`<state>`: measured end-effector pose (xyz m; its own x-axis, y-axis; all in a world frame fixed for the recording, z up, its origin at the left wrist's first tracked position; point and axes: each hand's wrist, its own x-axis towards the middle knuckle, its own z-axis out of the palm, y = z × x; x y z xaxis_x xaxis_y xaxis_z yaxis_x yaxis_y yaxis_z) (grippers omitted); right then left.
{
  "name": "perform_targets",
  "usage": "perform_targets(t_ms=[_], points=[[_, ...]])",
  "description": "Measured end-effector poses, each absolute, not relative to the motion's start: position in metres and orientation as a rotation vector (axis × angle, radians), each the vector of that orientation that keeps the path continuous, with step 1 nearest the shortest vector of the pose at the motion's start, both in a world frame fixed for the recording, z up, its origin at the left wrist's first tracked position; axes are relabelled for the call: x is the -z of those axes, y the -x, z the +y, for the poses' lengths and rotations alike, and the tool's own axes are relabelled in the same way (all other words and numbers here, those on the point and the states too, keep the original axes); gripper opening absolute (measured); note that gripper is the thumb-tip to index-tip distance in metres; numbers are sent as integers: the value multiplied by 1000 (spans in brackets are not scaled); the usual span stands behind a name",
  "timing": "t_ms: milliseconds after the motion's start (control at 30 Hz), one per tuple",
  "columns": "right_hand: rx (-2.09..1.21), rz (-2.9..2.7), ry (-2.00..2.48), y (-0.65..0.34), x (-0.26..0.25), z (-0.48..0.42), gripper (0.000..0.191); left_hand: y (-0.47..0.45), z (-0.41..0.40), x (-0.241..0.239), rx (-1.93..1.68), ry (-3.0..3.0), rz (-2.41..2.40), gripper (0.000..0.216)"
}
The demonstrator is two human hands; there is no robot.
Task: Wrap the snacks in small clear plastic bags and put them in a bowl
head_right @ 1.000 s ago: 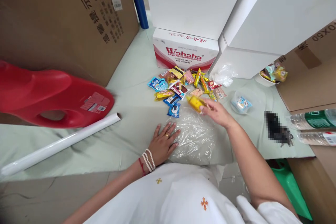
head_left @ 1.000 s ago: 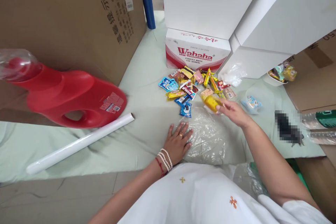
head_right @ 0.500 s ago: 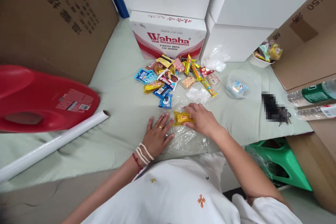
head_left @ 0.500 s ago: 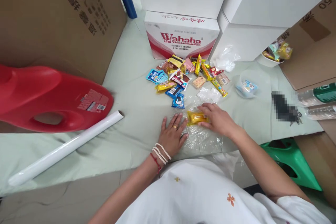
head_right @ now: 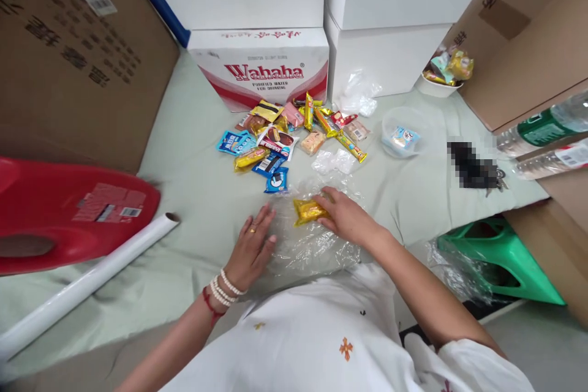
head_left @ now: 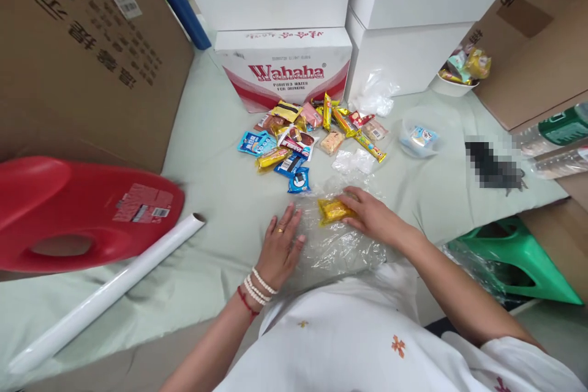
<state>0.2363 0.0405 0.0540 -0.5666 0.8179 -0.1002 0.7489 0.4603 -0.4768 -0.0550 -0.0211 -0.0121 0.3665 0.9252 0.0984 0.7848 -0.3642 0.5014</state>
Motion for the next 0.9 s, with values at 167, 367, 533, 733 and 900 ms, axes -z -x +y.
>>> perform_targets(t_ms=[167,367,533,733,900], points=[[-646,-2496,1182,-267,-57,-14,62,73,-24,3,-500,-2296,1406,57],[-671,-2523,1101,-273,-31,-53,21,91,-20,-18,-268,-2479,1108,67],[-937,-2238,1072,-286,-39,-26,16,93,-2,-21,-169,-2573,1067,65],[-1321,-2043,1196,-286,-67,35,30,73,28,-9,-498,-2318,1240,34],[-1397,-2029,1564,-280,-63,76,34,55,51,-1,-725,-1958,1620,45]])
